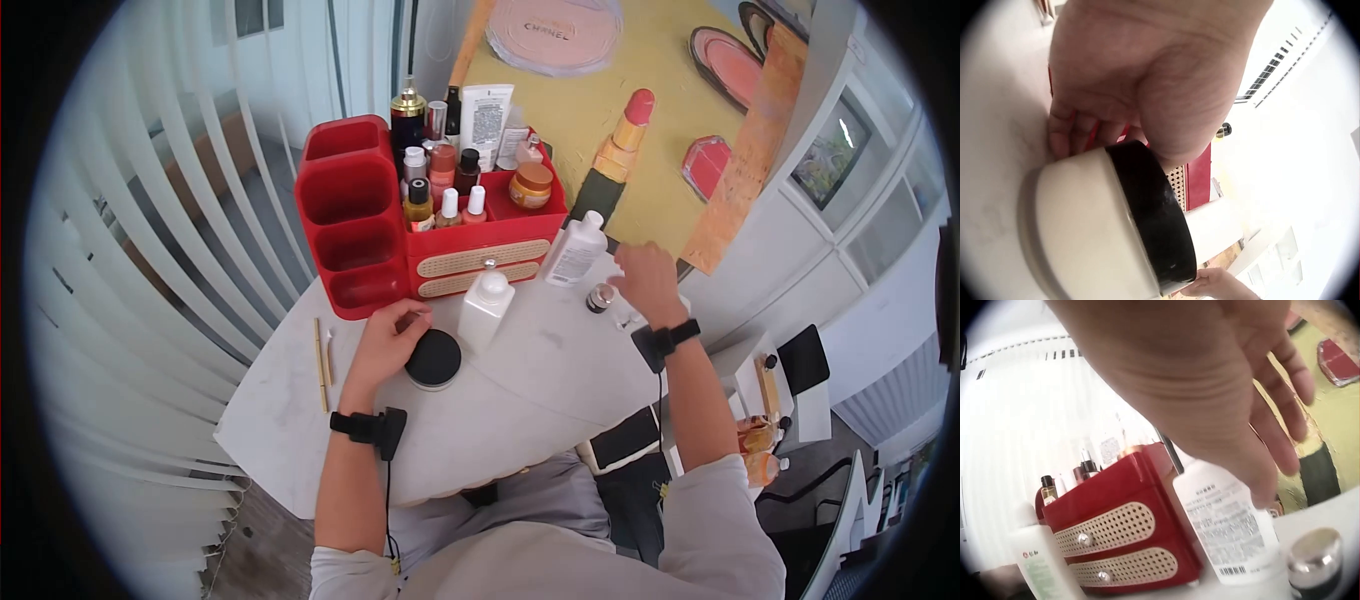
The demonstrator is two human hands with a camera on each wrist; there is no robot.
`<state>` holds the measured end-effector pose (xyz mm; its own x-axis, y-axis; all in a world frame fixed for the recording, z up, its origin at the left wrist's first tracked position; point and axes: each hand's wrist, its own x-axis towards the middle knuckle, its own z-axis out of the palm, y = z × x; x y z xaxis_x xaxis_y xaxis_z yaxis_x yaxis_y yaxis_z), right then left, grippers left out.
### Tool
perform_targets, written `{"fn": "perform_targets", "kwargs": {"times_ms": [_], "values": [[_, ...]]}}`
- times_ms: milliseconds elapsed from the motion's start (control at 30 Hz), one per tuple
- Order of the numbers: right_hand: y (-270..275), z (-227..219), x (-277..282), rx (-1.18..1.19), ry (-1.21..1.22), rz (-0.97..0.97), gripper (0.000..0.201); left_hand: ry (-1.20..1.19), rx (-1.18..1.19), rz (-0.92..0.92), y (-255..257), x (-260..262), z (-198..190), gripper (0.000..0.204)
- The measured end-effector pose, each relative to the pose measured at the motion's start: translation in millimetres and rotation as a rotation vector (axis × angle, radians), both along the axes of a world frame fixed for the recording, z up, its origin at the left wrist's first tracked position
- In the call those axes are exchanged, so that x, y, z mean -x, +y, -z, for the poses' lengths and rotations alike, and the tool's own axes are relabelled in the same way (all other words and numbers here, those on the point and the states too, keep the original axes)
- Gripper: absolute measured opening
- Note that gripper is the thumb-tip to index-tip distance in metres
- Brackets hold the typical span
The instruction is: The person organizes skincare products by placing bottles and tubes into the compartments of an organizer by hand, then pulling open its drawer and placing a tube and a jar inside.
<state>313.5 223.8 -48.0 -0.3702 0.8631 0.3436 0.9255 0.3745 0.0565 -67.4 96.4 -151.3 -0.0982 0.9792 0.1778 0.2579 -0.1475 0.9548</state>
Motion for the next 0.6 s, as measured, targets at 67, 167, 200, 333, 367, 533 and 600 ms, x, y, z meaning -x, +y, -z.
{"fn": "perform_targets", "kwargs": {"times_ms": [67,167,200,333,367,533,600], "values": [[-8,11,5,0.063,-0.15,0.115,0.027,-0.039,-0.002,0.012,1,1,4,0.02],[7,50,0,0.124,-0.164,0.061,0.024,-0.047,0.001,0.016,0,0,4,0.02],[12,56,-1,0.127,-0.139,-0.006,0.022,-0.046,-0.011,0.007,1,1,3,0.02],[-20,10,28,0.365,-0.007,-0.24,0.02,0.012,0.01,-0.001,0,0,5,0.02],[-26,-2,37,0.419,0.098,-0.325,0.019,0.027,0.014,-0.004,1,1,4,0.02],[-31,-80,83,0.228,0.547,-0.509,0.029,0.038,0.035,0.013,-2,1,-1,0.018],[-26,-110,105,0.167,0.553,-0.449,0.035,0.048,0.023,0.017,-1,1,1,0.018]]}}
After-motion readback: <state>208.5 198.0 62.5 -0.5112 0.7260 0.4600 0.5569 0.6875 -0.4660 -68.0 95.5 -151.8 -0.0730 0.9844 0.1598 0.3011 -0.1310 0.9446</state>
